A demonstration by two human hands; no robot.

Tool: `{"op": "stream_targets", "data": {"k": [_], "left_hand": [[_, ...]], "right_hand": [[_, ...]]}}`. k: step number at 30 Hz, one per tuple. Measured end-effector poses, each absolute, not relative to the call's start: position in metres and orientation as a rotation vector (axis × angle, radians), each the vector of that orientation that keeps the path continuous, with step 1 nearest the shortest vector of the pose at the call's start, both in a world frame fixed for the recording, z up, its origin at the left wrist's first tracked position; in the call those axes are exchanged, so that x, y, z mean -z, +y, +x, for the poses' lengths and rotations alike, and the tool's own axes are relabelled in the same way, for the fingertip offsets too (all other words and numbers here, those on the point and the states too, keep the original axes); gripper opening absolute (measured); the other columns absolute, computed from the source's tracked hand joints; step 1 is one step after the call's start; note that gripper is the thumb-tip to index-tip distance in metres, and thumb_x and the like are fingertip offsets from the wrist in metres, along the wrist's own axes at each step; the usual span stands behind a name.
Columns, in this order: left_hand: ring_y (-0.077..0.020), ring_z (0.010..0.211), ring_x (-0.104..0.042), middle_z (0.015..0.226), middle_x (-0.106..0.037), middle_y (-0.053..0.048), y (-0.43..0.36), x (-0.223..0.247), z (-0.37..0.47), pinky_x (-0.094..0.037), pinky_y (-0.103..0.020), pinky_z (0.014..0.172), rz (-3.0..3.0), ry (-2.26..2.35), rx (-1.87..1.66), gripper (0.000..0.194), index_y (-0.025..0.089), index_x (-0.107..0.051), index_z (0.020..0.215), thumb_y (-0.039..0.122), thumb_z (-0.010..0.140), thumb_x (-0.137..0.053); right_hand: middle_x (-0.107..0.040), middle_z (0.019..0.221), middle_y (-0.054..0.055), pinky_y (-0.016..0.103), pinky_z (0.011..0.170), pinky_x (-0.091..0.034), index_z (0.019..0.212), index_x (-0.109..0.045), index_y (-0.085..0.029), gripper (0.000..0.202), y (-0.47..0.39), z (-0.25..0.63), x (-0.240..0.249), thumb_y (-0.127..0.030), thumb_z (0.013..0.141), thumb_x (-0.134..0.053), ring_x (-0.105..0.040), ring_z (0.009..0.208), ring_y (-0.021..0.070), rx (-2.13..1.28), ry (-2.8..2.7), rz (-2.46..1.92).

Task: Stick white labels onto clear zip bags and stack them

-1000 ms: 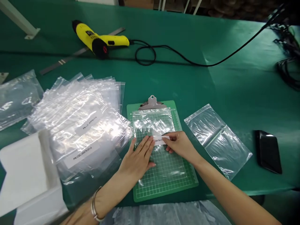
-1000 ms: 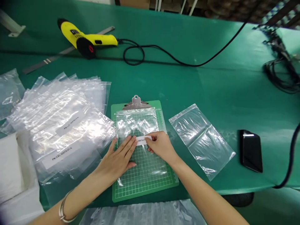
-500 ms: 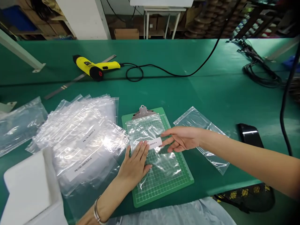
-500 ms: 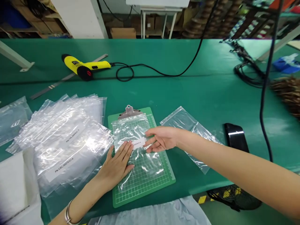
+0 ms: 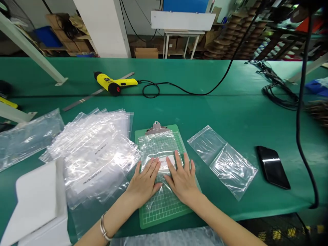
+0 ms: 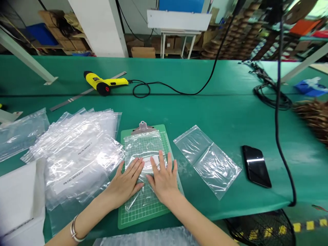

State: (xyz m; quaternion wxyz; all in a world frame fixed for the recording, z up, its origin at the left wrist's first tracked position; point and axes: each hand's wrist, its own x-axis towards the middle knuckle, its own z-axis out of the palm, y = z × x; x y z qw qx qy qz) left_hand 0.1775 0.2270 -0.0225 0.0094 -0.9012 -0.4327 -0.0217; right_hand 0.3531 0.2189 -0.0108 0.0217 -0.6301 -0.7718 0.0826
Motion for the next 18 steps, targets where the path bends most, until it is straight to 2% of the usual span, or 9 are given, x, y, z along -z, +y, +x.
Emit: {"op": "stream_targets", "data": {"k": [5, 7, 9, 11, 13, 15, 18], "left_hand": [[-0.0273, 0.130, -0.026, 0.144, -0.028, -0.012, 0.229, 0.005, 0.177, -0.021, -0.057, 0.101, -2.995, -1.442, -0.007, 0.055, 0.014, -0.022, 0.139, 0.044, 0.092, -0.027], [-0.0262, 0.125, -0.035, 0.138, -0.040, -0.009, 0.241, -0.009, 0.176, -0.025, -0.055, 0.099, -3.063, -1.586, 0.056, 0.049, 0.021, -0.031, 0.135, 0.046, 0.093, -0.025], [-0.0243, 0.115, -0.043, 0.122, -0.055, -0.004, 0.261, -0.021, 0.176, -0.027, -0.051, 0.097, -2.928, -1.876, 0.235, 0.038, 0.028, -0.046, 0.124, 0.041, 0.094, -0.025], [-0.0296, 0.112, -0.040, 0.115, -0.054, -0.012, 0.284, -0.027, 0.175, -0.025, -0.055, 0.093, -2.670, -2.099, 0.345, 0.035, 0.020, -0.050, 0.118, 0.035, 0.094, -0.029], [-0.0357, 0.109, -0.038, 0.112, -0.050, -0.018, 0.303, -0.026, 0.174, -0.027, -0.057, 0.087, -2.554, -2.204, 0.363, 0.034, 0.013, -0.051, 0.113, 0.035, 0.088, -0.044], [-0.0365, 0.104, -0.040, 0.106, -0.049, -0.017, 0.315, -0.022, 0.174, -0.031, -0.054, 0.083, -2.585, -2.235, 0.357, 0.029, 0.013, -0.056, 0.101, 0.034, 0.082, -0.056], [-0.0316, 0.097, -0.045, 0.091, -0.054, -0.010, 0.318, -0.024, 0.175, -0.033, -0.050, 0.082, -2.788, -2.190, 0.387, 0.015, 0.016, -0.057, 0.075, 0.031, 0.079, -0.059]], "right_hand": [[-0.018, 0.147, 0.015, 0.064, 0.096, -0.020, 0.136, -0.033, -0.031, 0.053, 0.219, 0.384, 0.009, -0.044, 0.085, -0.047, -0.009, 0.131, 0.0455, -0.099, -2.324, -2.062], [-0.018, 0.147, 0.015, 0.064, 0.096, -0.020, 0.136, -0.033, -0.032, 0.054, 0.217, 0.389, 0.009, -0.045, 0.085, -0.048, -0.008, 0.131, 0.0453, -0.084, -2.334, -2.045], [-0.017, 0.147, 0.015, 0.064, 0.096, -0.020, 0.136, -0.032, -0.033, 0.054, 0.213, 0.390, 0.011, -0.046, 0.085, -0.047, -0.008, 0.131, 0.0451, -0.067, -2.336, -2.026], [-0.017, 0.147, 0.015, 0.064, 0.095, -0.021, 0.136, -0.031, -0.034, 0.054, 0.206, 0.392, 0.013, -0.047, 0.086, -0.045, -0.009, 0.131, 0.0453, -0.049, -2.343, -1.994], [-0.017, 0.147, 0.015, 0.063, 0.094, -0.023, 0.136, -0.030, -0.033, 0.053, 0.197, 0.394, 0.016, -0.046, 0.087, -0.043, -0.011, 0.130, 0.0460, -0.032, -2.356, -1.957], [-0.018, 0.147, 0.016, 0.064, 0.093, -0.024, 0.138, -0.027, -0.031, 0.056, 0.189, 0.397, 0.018, -0.048, 0.087, -0.041, -0.012, 0.130, 0.0460, -0.033, -2.356, -1.925], [-0.019, 0.147, 0.016, 0.065, 0.094, -0.022, 0.142, -0.017, -0.025, 0.068, 0.185, 0.400, 0.018, -0.055, 0.085, -0.040, -0.012, 0.130, 0.0448, -0.121, -2.296, -1.880]]}}
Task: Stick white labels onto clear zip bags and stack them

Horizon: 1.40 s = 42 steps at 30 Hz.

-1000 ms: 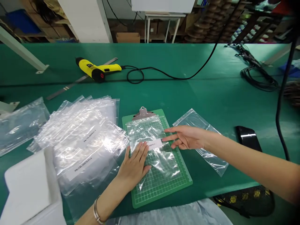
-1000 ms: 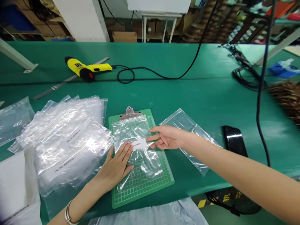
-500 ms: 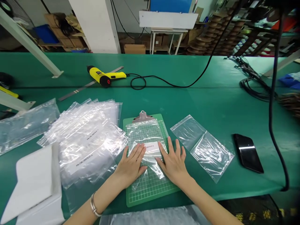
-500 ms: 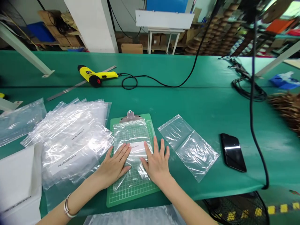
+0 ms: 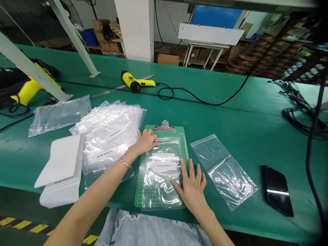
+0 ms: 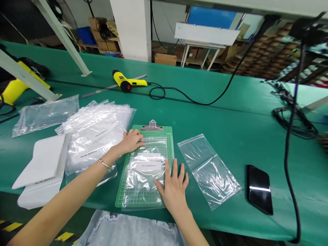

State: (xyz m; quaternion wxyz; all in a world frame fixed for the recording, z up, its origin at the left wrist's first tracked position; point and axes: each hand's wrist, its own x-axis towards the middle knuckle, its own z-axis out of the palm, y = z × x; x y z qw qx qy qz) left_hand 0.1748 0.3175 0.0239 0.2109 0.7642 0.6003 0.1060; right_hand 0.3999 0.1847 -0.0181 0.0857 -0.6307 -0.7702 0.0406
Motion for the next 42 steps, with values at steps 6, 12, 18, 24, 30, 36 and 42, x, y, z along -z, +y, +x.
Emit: {"op": "stream_targets", "data": {"k": [6, 12, 18, 24, 30, 36, 42], "left_hand": [[-0.0143, 0.070, -0.057, 0.072, -0.060, 0.000, 0.315, -0.097, 0.161, -0.045, -0.028, 0.068, 2.024, 1.231, -0.461, 0.017, 0.018, -0.051, 0.077, 0.032, 0.085, -0.044], [-0.0095, 0.050, -0.053, 0.061, -0.059, -0.001, 0.322, -0.181, 0.114, -0.044, -0.023, 0.053, 1.805, 1.441, -0.965, 0.014, 0.014, -0.055, 0.074, 0.026, 0.079, -0.054], [-0.0077, 0.051, -0.052, 0.061, -0.060, -0.001, 0.302, -0.192, 0.055, -0.041, -0.019, 0.048, 1.708, 1.715, -1.087, 0.011, 0.013, -0.058, 0.073, 0.022, 0.079, -0.057], [-0.0073, 0.052, -0.050, 0.063, -0.061, -0.002, 0.282, -0.177, 0.013, -0.039, -0.018, 0.047, 1.579, 1.828, -1.068, 0.013, 0.013, -0.059, 0.075, 0.025, 0.080, -0.056], [-0.0082, 0.054, -0.051, 0.065, -0.062, -0.003, 0.286, -0.159, -0.012, -0.041, -0.019, 0.050, 1.553, 1.821, -1.057, 0.014, 0.014, -0.059, 0.075, 0.027, 0.080, -0.055], [-0.0114, 0.059, -0.055, 0.068, -0.062, -0.003, 0.305, -0.124, -0.037, -0.044, -0.023, 0.054, 1.546, 1.835, -0.974, 0.019, 0.014, -0.059, 0.078, 0.032, 0.081, -0.055], [-0.0195, 0.091, -0.056, 0.096, -0.060, -0.005, 0.329, -0.065, -0.044, -0.043, -0.040, 0.083, 1.463, 2.110, -0.937, 0.018, 0.013, -0.059, 0.089, 0.029, 0.082, -0.058]], "right_hand": [[-0.053, 0.124, 0.016, 0.056, 0.096, -0.030, 0.142, -0.003, -0.017, 0.096, 0.235, 0.390, -0.008, -0.043, 0.072, -0.063, -0.040, 0.120, 0.0335, -0.986, -1.643, -1.636], [-0.062, 0.054, 0.004, 0.036, 0.060, -0.051, 0.075, -0.065, -0.013, 0.038, 0.282, 0.342, -0.047, -0.049, 0.062, -0.067, -0.061, 0.052, 0.0207, -1.523, -1.450, -1.261], [-0.055, 0.043, -0.003, 0.031, 0.056, -0.051, 0.071, -0.063, -0.016, 0.034, 0.272, 0.288, -0.067, -0.048, 0.062, -0.069, -0.053, 0.038, 0.0137, -1.637, -1.466, -1.091], [-0.052, 0.038, -0.004, 0.023, 0.033, -0.030, 0.071, -0.060, -0.017, 0.032, 0.266, 0.251, -0.056, -0.048, 0.066, -0.065, -0.042, 0.029, 0.0116, -1.713, -1.538, -1.096], [-0.052, 0.039, -0.003, 0.025, 0.035, -0.030, 0.071, -0.058, -0.018, 0.034, 0.271, 0.234, -0.041, -0.052, 0.070, -0.058, -0.039, 0.027, 0.0116, -1.641, -1.661, -1.167], [-0.058, 0.061, 0.001, 0.036, 0.058, -0.046, 0.101, -0.058, -0.018, 0.042, 0.277, 0.226, -0.025, -0.048, 0.071, -0.058, -0.057, 0.056, 0.0237, -1.298, -1.866, -1.307], [-0.043, 0.122, 0.015, 0.050, 0.088, -0.041, 0.132, -0.033, -0.020, 0.052, 0.253, 0.231, -0.011, -0.029, 0.082, -0.045, -0.042, 0.111, 0.0324, -0.571, -2.231, -1.182]]}}
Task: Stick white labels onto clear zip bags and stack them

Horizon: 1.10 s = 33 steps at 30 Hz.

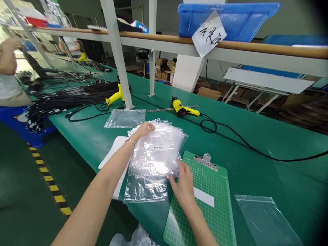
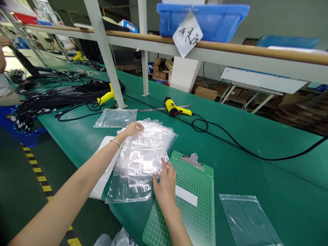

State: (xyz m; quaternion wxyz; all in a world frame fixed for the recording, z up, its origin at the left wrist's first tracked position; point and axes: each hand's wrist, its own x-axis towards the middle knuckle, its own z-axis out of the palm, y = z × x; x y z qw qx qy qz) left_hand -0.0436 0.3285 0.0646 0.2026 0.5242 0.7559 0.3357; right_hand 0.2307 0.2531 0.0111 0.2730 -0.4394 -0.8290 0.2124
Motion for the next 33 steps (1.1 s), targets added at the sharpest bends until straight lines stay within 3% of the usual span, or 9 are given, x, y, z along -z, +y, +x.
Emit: {"op": "stream_targets", "data": {"k": [7, 12, 14, 17, 20, 22, 26, 28, 33], "left_hand": [[-0.0314, 0.119, -0.034, 0.127, -0.040, -0.010, 0.269, -0.061, -0.043, -0.026, -0.049, 0.097, 1.218, 2.465, -1.136, 0.039, 0.026, -0.049, 0.118, 0.033, 0.080, -0.055], [-0.0332, 0.122, -0.027, 0.127, -0.031, -0.017, 0.137, -0.020, -0.061, -0.019, -0.053, 0.100, 0.567, 2.687, -1.288, 0.042, 0.018, -0.036, 0.119, 0.043, 0.086, -0.034], [-0.0323, 0.116, -0.036, 0.117, -0.039, -0.020, 0.092, 0.005, -0.058, -0.028, -0.052, 0.096, 0.374, 2.609, -1.308, 0.044, 0.013, -0.034, 0.112, 0.046, 0.087, -0.023], [-0.0270, 0.089, -0.055, 0.089, -0.056, -0.010, 0.053, 0.024, -0.045, -0.044, -0.042, 0.078, 0.384, 2.322, -1.309, 0.048, 0.017, -0.039, 0.097, 0.060, 0.076, -0.042], [-0.0202, 0.068, -0.056, 0.074, -0.060, -0.002, 0.037, 0.011, -0.036, -0.046, -0.032, 0.063, 0.493, 2.066, -1.339, 0.059, 0.020, -0.038, 0.095, 0.059, 0.060, -0.064], [-0.0177, 0.065, -0.056, 0.077, -0.062, -0.001, 0.030, -0.010, -0.035, -0.044, -0.027, 0.059, 0.536, 1.969, -1.369, 0.059, 0.022, -0.036, 0.101, 0.057, 0.063, -0.065], [-0.0194, 0.074, -0.059, 0.096, -0.061, -0.006, 0.016, -0.043, -0.038, -0.044, -0.028, 0.061, 0.628, 1.741, -1.330, 0.056, 0.025, -0.031, 0.117, 0.048, 0.074, -0.060], [-0.0240, 0.087, -0.057, 0.107, -0.057, -0.009, 0.013, -0.046, -0.038, -0.044, -0.033, 0.069, 0.763, 1.820, -1.245, 0.054, 0.025, -0.034, 0.120, 0.046, 0.076, -0.057], [-0.0287, 0.099, -0.048, 0.100, -0.057, -0.006, 0.030, -0.039, -0.021, -0.029, -0.046, 0.081, 1.296, 2.662, -0.693, 0.020, 0.026, -0.062, 0.093, 0.039, 0.082, -0.052]], "right_hand": [[-0.041, 0.126, 0.012, 0.050, 0.091, -0.042, 0.125, -0.043, -0.028, 0.039, 0.214, 0.226, -0.010, -0.024, 0.086, -0.043, -0.040, 0.116, 0.0308, -0.612, -2.374, -0.983], [-0.056, 0.108, 0.008, 0.037, 0.077, -0.050, 0.116, -0.052, -0.025, 0.033, 0.188, 0.207, -0.026, -0.023, 0.085, -0.044, -0.057, 0.092, 0.0222, -1.288, -2.303, -0.759], [-0.059, 0.102, 0.008, 0.030, 0.062, -0.051, 0.110, -0.057, -0.021, 0.031, 0.176, 0.196, -0.024, -0.022, 0.081, -0.048, -0.059, 0.071, 0.0166, -1.631, -2.246, -0.700], [-0.057, 0.112, 0.011, 0.026, 0.051, -0.047, 0.112, -0.058, -0.017, 0.039, 0.160, 0.174, -0.012, -0.024, 0.074, -0.056, -0.055, 0.056, 0.0105, -2.015, -2.079, -0.759], [-0.046, 0.127, 0.016, 0.024, 0.042, -0.042, 0.126, -0.045, -0.016, 0.062, 0.152, 0.150, -0.004, -0.028, 0.068, -0.065, -0.052, 0.045, 0.0059, -2.345, -1.779, -0.914], [-0.040, 0.131, 0.019, 0.023, 0.040, -0.041, 0.132, -0.034, -0.016, 0.074, 0.150, 0.135, -0.007, -0.034, 0.067, -0.065, -0.054, 0.045, 0.0065, -2.477, -1.604, -0.981], [-0.061, 0.084, 0.009, 0.020, 0.040, -0.038, 0.115, -0.050, -0.010, 0.057, 0.149, 0.108, -0.019, -0.043, 0.069, -0.060, -0.051, 0.045, 0.0075, -2.626, -1.445, -0.947], [-0.050, 0.056, -0.002, 0.018, 0.037, -0.030, 0.096, -0.059, -0.010, 0.041, 0.146, 0.099, -0.019, -0.039, 0.067, -0.060, -0.040, 0.038, 0.0057, -2.614, -1.441, -0.918], [-0.050, 0.053, -0.004, 0.019, 0.038, -0.027, 0.079, -0.061, -0.014, 0.019, 0.139, 0.084, 0.000, -0.029, 0.067, -0.057, -0.034, 0.040, 0.0059, -2.365, -1.612, -0.827]]}}
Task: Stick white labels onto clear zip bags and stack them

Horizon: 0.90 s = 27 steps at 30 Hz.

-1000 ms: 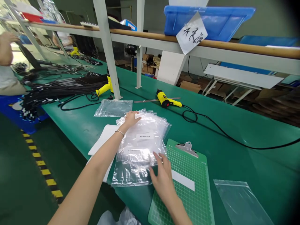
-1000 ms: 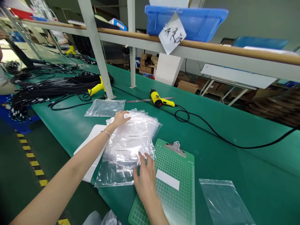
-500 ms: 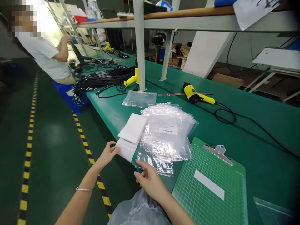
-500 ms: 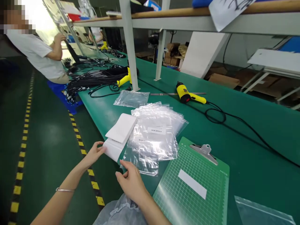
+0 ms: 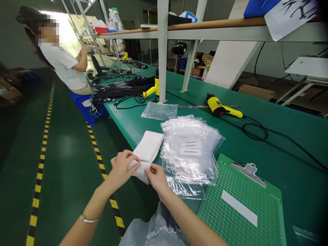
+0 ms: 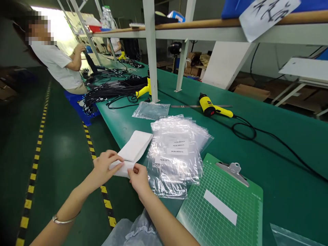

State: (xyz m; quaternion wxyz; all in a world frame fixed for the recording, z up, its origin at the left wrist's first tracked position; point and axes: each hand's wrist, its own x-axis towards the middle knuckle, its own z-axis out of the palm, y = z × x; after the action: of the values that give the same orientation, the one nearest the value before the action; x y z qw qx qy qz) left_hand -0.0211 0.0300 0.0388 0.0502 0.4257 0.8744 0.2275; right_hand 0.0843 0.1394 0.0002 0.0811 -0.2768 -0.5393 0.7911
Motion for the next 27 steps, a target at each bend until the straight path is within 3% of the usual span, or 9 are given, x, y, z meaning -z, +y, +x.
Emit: {"op": "stream_targets", "data": {"k": [5, 17, 23, 27], "left_hand": [[-0.0217, 0.094, -0.052, 0.099, -0.064, -0.002, 0.053, -0.041, -0.011, -0.023, -0.040, 0.077, 1.748, 2.500, -0.500, 0.018, 0.027, -0.062, 0.102, 0.025, 0.087, -0.052], [-0.0165, 0.086, -0.056, 0.094, -0.067, -0.002, 0.056, -0.047, -0.029, -0.025, -0.035, 0.075, 1.970, 2.271, -0.414, 0.024, 0.022, -0.064, 0.102, 0.023, 0.092, -0.042], [-0.0171, 0.079, -0.057, 0.082, -0.068, 0.000, 0.063, -0.044, -0.035, -0.030, -0.031, 0.075, 1.566, 2.107, -0.911, 0.019, 0.025, -0.069, 0.089, 0.027, 0.084, -0.051], [-0.0172, 0.072, -0.057, 0.073, -0.067, -0.001, 0.067, -0.033, -0.045, -0.037, -0.027, 0.067, 1.260, 2.164, -1.195, 0.021, 0.022, -0.070, 0.081, 0.034, 0.078, -0.054]], "right_hand": [[-0.047, 0.051, -0.004, 0.021, 0.042, -0.032, 0.066, -0.062, -0.017, 0.011, 0.141, 0.079, 0.016, -0.026, 0.067, -0.055, -0.039, 0.047, 0.0111, -2.135, -1.803, -0.732], [-0.044, 0.052, -0.003, 0.023, 0.046, -0.031, 0.061, -0.062, -0.017, 0.016, 0.149, 0.082, 0.009, -0.022, 0.069, -0.049, -0.039, 0.049, 0.0122, -1.990, -1.982, -0.626], [-0.041, 0.049, -0.005, 0.023, 0.045, -0.030, 0.058, -0.060, -0.017, 0.012, 0.151, 0.080, 0.005, -0.021, 0.065, -0.051, -0.038, 0.046, 0.0107, -2.109, -1.876, -0.650], [-0.049, 0.052, -0.004, 0.022, 0.042, -0.030, 0.071, -0.064, -0.016, 0.015, 0.149, 0.078, 0.005, -0.022, 0.063, -0.053, -0.039, 0.042, 0.0088, -2.270, -1.707, -0.755]]}}
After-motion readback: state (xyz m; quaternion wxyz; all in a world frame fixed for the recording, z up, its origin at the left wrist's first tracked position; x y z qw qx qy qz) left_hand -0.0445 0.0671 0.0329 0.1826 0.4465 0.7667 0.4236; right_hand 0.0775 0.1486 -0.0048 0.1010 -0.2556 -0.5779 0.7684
